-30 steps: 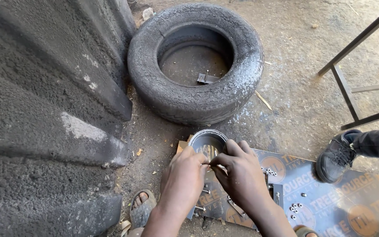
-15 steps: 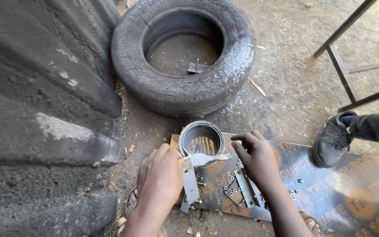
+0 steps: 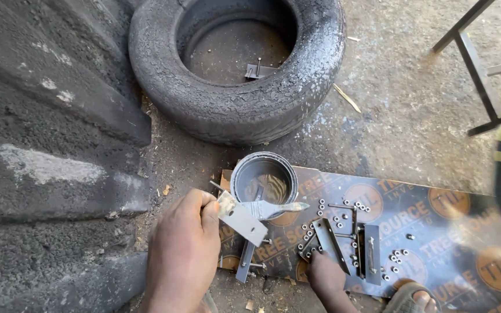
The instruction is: Painting a small metal bracket with a brush and silver paint in a workshop environment.
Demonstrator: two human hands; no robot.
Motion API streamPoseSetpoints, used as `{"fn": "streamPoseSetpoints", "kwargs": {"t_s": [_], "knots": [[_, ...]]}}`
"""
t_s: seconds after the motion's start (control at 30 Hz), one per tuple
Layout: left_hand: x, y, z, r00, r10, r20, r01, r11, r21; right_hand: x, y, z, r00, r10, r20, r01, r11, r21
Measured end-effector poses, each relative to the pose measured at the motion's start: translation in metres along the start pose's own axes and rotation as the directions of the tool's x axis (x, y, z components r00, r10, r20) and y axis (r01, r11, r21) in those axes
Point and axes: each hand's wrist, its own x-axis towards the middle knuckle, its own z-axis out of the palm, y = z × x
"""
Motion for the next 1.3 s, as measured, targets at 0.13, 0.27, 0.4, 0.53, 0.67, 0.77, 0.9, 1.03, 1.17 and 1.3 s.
{"fn": "streamPoseSetpoints", "kwargs": {"t_s": [0.13, 0.27, 0.4, 0.53, 0.67, 0.77, 0.9, 1.03, 1.17, 1.3], "knots": [[0.003, 0.002, 0.004, 1.0, -0.014, -0.005, 0.014, 0.999, -0.052, 0.013, 0.001, -0.001, 0.999, -0.032, 0.027, 0.035, 0.996, -0.084], [0.001, 0.014, -0.001, 0.997, -0.055, 0.059, 0.063, 0.988, -0.142, 0.001, -0.001, -0.049, 0.976, -0.158, 0.151, 0.162, 0.987, -0.019], [0.009, 0.018, 0.012, 0.999, 0.051, -0.008, -0.052, 0.973, -0.225, -0.007, 0.01, -0.102, 0.918, -0.291, 0.271, 0.184, 0.915, 0.359], [0.011, 0.023, 0.019, 0.997, 0.082, -0.013, -0.081, 0.94, -0.333, -0.061, 0.015, -0.192, 0.938, -0.344, 0.045, 0.307, 0.883, 0.355], [0.01, 0.029, 0.019, 0.997, 0.082, -0.008, -0.077, 0.899, -0.431, -0.158, 0.026, -0.272, 0.943, -0.251, -0.217, 0.332, 0.733, 0.595], [0.001, 0.027, 0.017, 0.997, 0.071, 0.013, -0.059, 0.901, -0.429, -0.204, 0.022, -0.29, 0.895, -0.295, -0.334, 0.446, 0.565, 0.694], [0.002, 0.022, 0.025, 0.997, 0.083, 0.001, -0.075, 0.906, -0.417, -0.225, 0.001, -0.287, 0.869, -0.38, -0.316, 0.477, 0.48, 0.736], [-0.004, 0.026, 0.017, 0.998, 0.066, 0.012, -0.055, 0.911, -0.409, -0.22, -0.015, -0.279, 0.786, -0.526, -0.324, 0.562, 0.39, 0.73], [0.001, 0.029, 0.018, 0.998, 0.067, 0.015, -0.055, 0.909, -0.412, -0.213, -0.028, -0.282, 0.772, -0.527, -0.354, 0.603, 0.434, 0.669], [0.001, 0.033, 0.018, 0.999, 0.04, 0.025, -0.026, 0.911, -0.412, -0.207, -0.035, -0.283, 0.749, -0.548, -0.374, 0.638, 0.442, 0.63]]}}
